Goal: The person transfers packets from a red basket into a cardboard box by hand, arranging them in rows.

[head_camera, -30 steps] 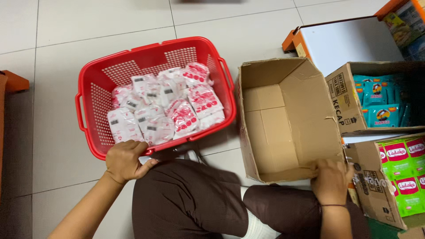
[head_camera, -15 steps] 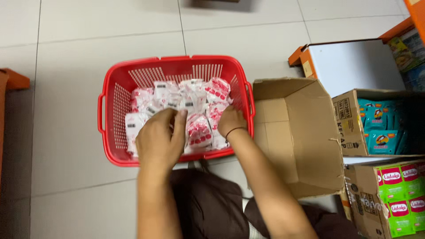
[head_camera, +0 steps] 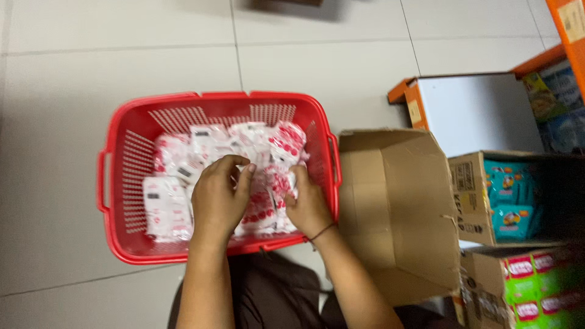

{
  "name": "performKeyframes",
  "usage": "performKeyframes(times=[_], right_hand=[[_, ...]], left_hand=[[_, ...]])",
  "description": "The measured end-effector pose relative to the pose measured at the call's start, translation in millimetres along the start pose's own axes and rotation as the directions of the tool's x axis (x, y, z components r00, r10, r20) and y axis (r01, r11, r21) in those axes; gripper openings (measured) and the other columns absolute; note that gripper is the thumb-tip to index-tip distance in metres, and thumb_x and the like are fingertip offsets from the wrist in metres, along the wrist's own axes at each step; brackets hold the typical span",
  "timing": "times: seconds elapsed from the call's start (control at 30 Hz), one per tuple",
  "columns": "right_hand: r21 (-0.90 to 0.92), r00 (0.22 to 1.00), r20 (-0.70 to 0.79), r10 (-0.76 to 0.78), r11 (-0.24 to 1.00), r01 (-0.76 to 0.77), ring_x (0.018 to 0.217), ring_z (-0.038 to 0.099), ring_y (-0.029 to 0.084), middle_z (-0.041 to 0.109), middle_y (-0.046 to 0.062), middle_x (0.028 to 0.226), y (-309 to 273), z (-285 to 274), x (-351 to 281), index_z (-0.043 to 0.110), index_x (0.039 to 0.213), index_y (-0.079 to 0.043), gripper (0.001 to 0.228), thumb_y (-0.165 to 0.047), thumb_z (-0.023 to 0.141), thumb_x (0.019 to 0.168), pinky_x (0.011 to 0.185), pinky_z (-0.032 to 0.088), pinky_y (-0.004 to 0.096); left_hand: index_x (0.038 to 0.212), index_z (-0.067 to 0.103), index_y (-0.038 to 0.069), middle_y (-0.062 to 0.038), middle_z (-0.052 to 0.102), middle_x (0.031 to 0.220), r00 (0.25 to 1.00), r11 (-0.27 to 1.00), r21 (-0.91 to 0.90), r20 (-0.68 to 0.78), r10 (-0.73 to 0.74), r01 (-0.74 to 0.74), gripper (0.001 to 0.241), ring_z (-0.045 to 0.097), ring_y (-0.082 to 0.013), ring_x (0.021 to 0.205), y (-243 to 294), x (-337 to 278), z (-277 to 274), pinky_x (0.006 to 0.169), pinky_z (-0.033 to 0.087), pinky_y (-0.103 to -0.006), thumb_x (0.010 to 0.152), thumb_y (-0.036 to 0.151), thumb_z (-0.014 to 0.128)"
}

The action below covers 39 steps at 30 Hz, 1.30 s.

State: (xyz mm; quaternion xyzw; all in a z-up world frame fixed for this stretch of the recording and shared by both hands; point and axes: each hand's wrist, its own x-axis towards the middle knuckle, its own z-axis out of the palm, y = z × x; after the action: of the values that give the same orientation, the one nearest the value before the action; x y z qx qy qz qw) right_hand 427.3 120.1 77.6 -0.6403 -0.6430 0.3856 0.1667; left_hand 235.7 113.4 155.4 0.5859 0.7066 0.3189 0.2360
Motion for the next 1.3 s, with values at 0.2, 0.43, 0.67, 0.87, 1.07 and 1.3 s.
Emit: performKeyframes(times=[0.2,0.43,0.67,0.87,1.07,1.3], right_hand=[[0.481,0.930,-0.340,0.139,0.876,0.044,0.097,0.061,0.030,0.065,0.016,0.104,76,-145,-36,0.056,0.121,-0.009,0.048,-0.021,0.079,0.081,0.091,0.049,0.041],[0.901,0.765,0.243,0.596,0.155,-0.406,0.058,0.067,0.021,0.061,0.003,0.071,260,-108,83,0.064,0.096,-0.007,0.028,-0.016,0.076,0.072,0.055,0.059,0.040],[0.935,0.785,0.353,0.510,-0.154,-0.320,0.093,0.070,0.029,0.063,0.012,0.096,333,57,162,0.059,0.114,0.001,0.033,-0.008,0.073,0.085,0.090,0.057,0.045],[0.899,0.771,0.434,0.465,-0.164,-0.407,0.122,0.066,0.032,0.066,0.017,0.119,354,51,158,0.056,0.136,0.008,0.049,-0.019,0.068,0.096,0.109,0.051,0.040],[0.374,0.732,-0.071,0.678,0.698,-0.610,0.090,0.076,0.025,0.077,0.005,0.084,312,33,137,0.082,0.099,-0.021,0.039,-0.044,0.091,0.069,0.077,0.062,0.040],[-0.518,0.853,0.027,0.521,0.737,-0.434,0.110,0.070,0.046,0.076,0.028,0.106,153,-87,74,0.077,0.111,0.005,0.089,-0.078,0.059,0.084,0.090,0.058,0.054]], left_hand=[[0.106,0.074,0.017,-0.006,0.066,0.073,0.958,0.976,-0.075,0.189,0.214,-0.204,0.027,0.066,-0.0317,0.081,46,-21,38,0.077,0.054,-0.0439,0.081,0.025,0.082],[0.106,0.072,0.014,-0.010,0.067,0.080,0.882,0.944,-0.028,0.350,0.317,-0.328,0.030,0.066,-0.0360,0.088,63,-38,88,0.082,0.053,-0.0472,0.081,0.030,0.081],[0.112,0.072,0.018,-0.007,0.071,0.084,0.953,0.923,0.364,0.304,0.010,-0.125,0.029,0.068,-0.0337,0.096,19,-12,51,0.086,0.056,-0.0471,0.088,0.035,0.075],[0.111,0.076,0.017,-0.011,0.077,0.099,0.838,0.844,0.522,0.398,-0.372,0.127,0.027,0.072,-0.0373,0.104,-20,9,55,0.088,0.057,-0.0512,0.087,0.028,0.071],[0.122,0.071,0.011,-0.015,0.068,0.117,0.860,0.833,0.552,0.406,-0.308,0.038,0.048,0.065,-0.0404,0.116,-30,14,54,0.092,0.058,-0.0534,0.075,0.018,0.077],[0.116,0.074,0.019,-0.012,0.066,0.115,0.909,0.858,0.511,0.378,-0.175,-0.047,0.041,0.065,-0.0381,0.113,-51,19,67,0.090,0.056,-0.0501,0.078,0.005,0.070]])
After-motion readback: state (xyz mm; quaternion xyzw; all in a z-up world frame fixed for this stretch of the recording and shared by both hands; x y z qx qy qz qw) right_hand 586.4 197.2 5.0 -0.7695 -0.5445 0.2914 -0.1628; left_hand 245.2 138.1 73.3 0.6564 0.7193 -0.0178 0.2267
